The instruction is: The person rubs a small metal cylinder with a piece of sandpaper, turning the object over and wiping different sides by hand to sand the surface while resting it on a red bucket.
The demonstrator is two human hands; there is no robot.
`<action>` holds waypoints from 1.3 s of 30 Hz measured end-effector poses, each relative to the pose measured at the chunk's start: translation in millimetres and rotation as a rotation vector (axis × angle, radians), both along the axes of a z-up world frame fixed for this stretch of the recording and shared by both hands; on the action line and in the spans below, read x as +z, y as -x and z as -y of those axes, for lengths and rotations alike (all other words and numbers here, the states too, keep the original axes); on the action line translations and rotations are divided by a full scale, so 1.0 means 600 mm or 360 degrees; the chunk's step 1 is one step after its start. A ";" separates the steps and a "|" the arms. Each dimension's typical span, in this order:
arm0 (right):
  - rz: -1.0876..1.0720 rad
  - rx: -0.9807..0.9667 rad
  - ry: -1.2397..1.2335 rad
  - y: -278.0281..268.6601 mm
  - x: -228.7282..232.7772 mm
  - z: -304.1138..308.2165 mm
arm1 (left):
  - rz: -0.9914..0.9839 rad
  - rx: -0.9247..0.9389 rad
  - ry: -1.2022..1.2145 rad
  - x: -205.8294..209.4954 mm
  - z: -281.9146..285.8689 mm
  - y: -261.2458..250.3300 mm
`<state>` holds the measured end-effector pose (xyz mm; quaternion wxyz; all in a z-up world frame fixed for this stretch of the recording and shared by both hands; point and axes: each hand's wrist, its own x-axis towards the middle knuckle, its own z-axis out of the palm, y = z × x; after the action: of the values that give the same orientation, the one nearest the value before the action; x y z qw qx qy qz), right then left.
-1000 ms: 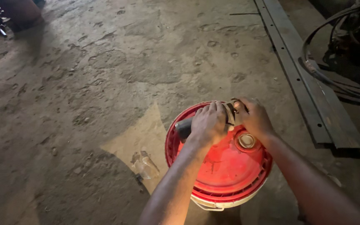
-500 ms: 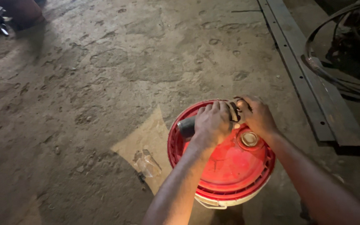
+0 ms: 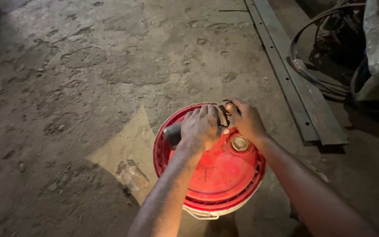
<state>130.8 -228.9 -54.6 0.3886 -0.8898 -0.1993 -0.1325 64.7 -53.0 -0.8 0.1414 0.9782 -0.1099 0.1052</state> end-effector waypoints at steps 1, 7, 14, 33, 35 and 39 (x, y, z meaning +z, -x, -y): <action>-0.0002 -0.0001 0.0007 -0.001 -0.002 0.001 | -0.0105 0.0015 0.0057 0.003 -0.001 0.002; -0.0098 -0.0138 -0.0101 0.003 -0.005 -0.004 | -0.0088 -0.0013 0.0054 0.006 -0.005 0.015; -0.0043 -0.0009 -0.0235 0.013 0.017 0.005 | 0.0104 -0.0038 0.0020 -0.004 -0.006 0.008; -0.0257 -0.0121 -0.0205 0.019 0.014 0.003 | -0.0090 -0.0043 -0.0002 0.008 -0.014 0.013; -0.0055 -0.0071 -0.0204 0.011 0.001 0.004 | -0.0050 -0.0086 -0.0033 0.010 -0.014 0.014; 0.0138 0.0000 -0.0215 0.003 -0.017 0.014 | -0.0019 -0.0118 -0.0056 0.009 -0.017 0.019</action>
<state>128.9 -237.4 -64.8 0.4387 -0.8550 -0.2065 -0.1840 53.5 -42.6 4.6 0.1285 0.9764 -0.1471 0.0919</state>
